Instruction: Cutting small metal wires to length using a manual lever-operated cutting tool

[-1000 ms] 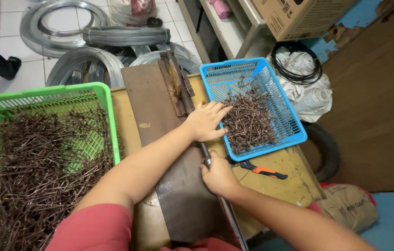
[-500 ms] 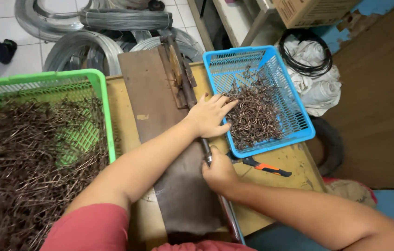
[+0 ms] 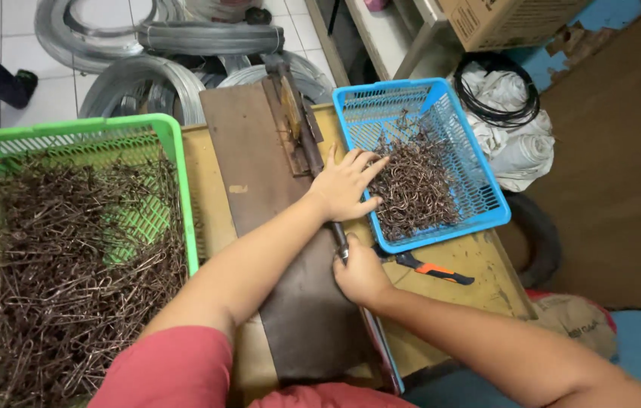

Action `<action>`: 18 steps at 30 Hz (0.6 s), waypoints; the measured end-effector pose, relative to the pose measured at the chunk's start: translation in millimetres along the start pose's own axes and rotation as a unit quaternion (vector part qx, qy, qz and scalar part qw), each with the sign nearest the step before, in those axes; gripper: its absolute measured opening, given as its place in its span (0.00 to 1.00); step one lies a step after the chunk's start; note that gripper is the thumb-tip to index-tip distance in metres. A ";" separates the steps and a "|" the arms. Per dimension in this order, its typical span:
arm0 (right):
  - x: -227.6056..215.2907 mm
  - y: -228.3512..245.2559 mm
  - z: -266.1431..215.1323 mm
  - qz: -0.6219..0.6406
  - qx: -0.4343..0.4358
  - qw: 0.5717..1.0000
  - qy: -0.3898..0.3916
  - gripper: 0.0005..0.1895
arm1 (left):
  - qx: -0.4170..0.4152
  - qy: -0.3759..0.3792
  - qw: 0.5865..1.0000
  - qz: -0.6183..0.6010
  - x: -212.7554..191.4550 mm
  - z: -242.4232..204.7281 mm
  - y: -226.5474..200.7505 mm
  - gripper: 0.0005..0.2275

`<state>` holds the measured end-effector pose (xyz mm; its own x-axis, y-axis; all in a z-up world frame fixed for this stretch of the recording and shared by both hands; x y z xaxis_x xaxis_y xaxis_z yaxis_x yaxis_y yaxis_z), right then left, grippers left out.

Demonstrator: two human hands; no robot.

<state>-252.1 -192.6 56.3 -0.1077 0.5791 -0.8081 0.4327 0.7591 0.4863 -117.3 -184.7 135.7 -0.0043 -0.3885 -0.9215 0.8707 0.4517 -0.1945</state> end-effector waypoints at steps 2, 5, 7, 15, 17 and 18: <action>-6.6 5.5 -0.8 0.008 -0.006 1.000 -0.010 0.15 | -0.002 -0.009 1.000 -0.006 -3.6 1.9 2.8 0.39; -3.7 6.2 -6.2 0.017 -0.016 1.000 -0.018 0.15 | -0.047 -0.043 0.997 -0.034 -17.2 -12.9 7.8 0.39; -7.4 7.5 -4.8 0.018 -0.027 0.999 -0.029 0.14 | -0.083 -0.079 0.992 -0.047 -20.7 -17.9 26.4 0.37; -13.7 11.4 -8.6 0.051 -0.018 0.999 -0.002 0.11 | -0.470 -0.232 0.832 -0.180 -59.6 -122.7 186.5 0.20; -14.5 14.6 -12.0 0.058 -0.011 0.998 0.002 0.13 | -0.461 -0.161 0.861 -0.144 -50.2 -111.2 197.6 0.18; -15.0 14.7 -13.3 0.064 -0.003 0.998 0.005 0.15 | -0.448 -0.089 0.883 -0.106 -40.2 -101.0 201.5 0.17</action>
<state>-256.1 -186.1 80.0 -0.0609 0.6743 -0.7359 0.4380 0.6806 0.5873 8.6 3.0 99.6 0.0266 -0.6253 -0.7799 0.1210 0.7765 -0.6184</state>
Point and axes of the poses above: each hand's wrist, its own z-axis towards the middle knuckle, its own x-axis out of the palm, y = z × x, the point moved 10 cm from there along z, towards the middle knuckle, and after that the axes turned 2 degrees about z, right-handed, at the moved point
